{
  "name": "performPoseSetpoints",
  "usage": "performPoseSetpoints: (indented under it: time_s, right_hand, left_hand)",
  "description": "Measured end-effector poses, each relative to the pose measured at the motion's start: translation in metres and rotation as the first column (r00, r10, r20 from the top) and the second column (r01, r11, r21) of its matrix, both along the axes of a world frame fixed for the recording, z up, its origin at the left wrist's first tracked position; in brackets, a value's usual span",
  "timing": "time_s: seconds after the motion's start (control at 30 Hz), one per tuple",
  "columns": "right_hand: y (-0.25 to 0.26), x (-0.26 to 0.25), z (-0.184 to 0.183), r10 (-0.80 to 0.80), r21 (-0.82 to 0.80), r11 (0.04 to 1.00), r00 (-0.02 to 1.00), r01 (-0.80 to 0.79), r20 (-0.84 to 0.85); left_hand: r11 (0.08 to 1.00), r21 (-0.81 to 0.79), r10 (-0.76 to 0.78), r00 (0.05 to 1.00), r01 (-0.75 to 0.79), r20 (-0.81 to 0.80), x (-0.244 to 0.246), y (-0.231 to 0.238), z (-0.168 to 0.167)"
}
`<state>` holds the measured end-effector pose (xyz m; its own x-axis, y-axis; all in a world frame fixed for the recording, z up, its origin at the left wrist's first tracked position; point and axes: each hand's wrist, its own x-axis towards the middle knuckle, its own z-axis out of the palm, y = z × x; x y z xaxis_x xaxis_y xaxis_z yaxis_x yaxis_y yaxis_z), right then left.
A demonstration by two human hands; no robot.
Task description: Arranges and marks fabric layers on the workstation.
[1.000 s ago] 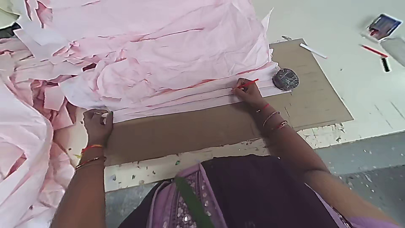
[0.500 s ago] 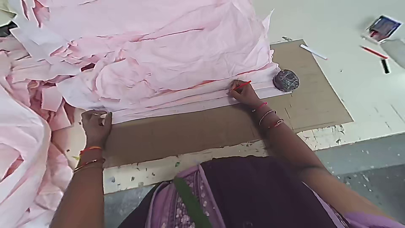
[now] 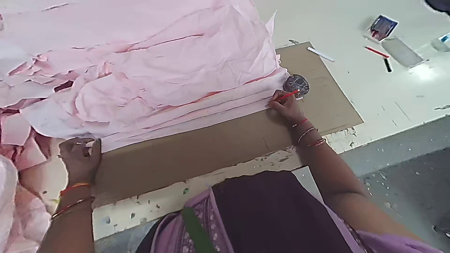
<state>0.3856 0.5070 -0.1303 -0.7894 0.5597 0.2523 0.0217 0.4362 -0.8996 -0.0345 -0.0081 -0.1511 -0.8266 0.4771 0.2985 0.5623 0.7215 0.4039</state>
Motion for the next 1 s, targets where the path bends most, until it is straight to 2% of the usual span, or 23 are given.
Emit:
performPoseSetpoints:
  time_s: [0.2,0.5,0.67,0.8,1.0]
  right_hand:
    - [0.016,-0.013,-0.016,-0.001,0.121,0.993,1.000,0.003,-0.021]
    - [0.014,-0.015,-0.011,-0.001,0.144,0.990,1.000,-0.002,0.021]
    - [0.013,-0.019,-0.009,0.006,-0.026,1.000,0.997,-0.007,-0.070]
    - [0.023,-0.033,-0.018,-0.008,0.087,0.996,0.994,0.017,-0.105]
    - [0.026,-0.039,-0.016,-0.038,0.235,0.971,0.999,0.034,0.012]
  left_hand:
    - [0.999,-0.033,-0.003,1.000,0.003,-0.017,-0.003,-0.001,-0.001]
    - [1.000,0.005,0.008,1.000,-0.008,0.002,0.002,0.002,0.002]
    - [1.000,0.001,0.015,1.000,-0.015,0.001,0.004,0.004,0.005]
    - [1.000,-0.008,0.007,1.000,-0.007,0.001,0.005,0.003,0.003]
    - [1.000,-0.005,0.002,1.000,-0.002,-0.001,0.002,0.001,0.001]
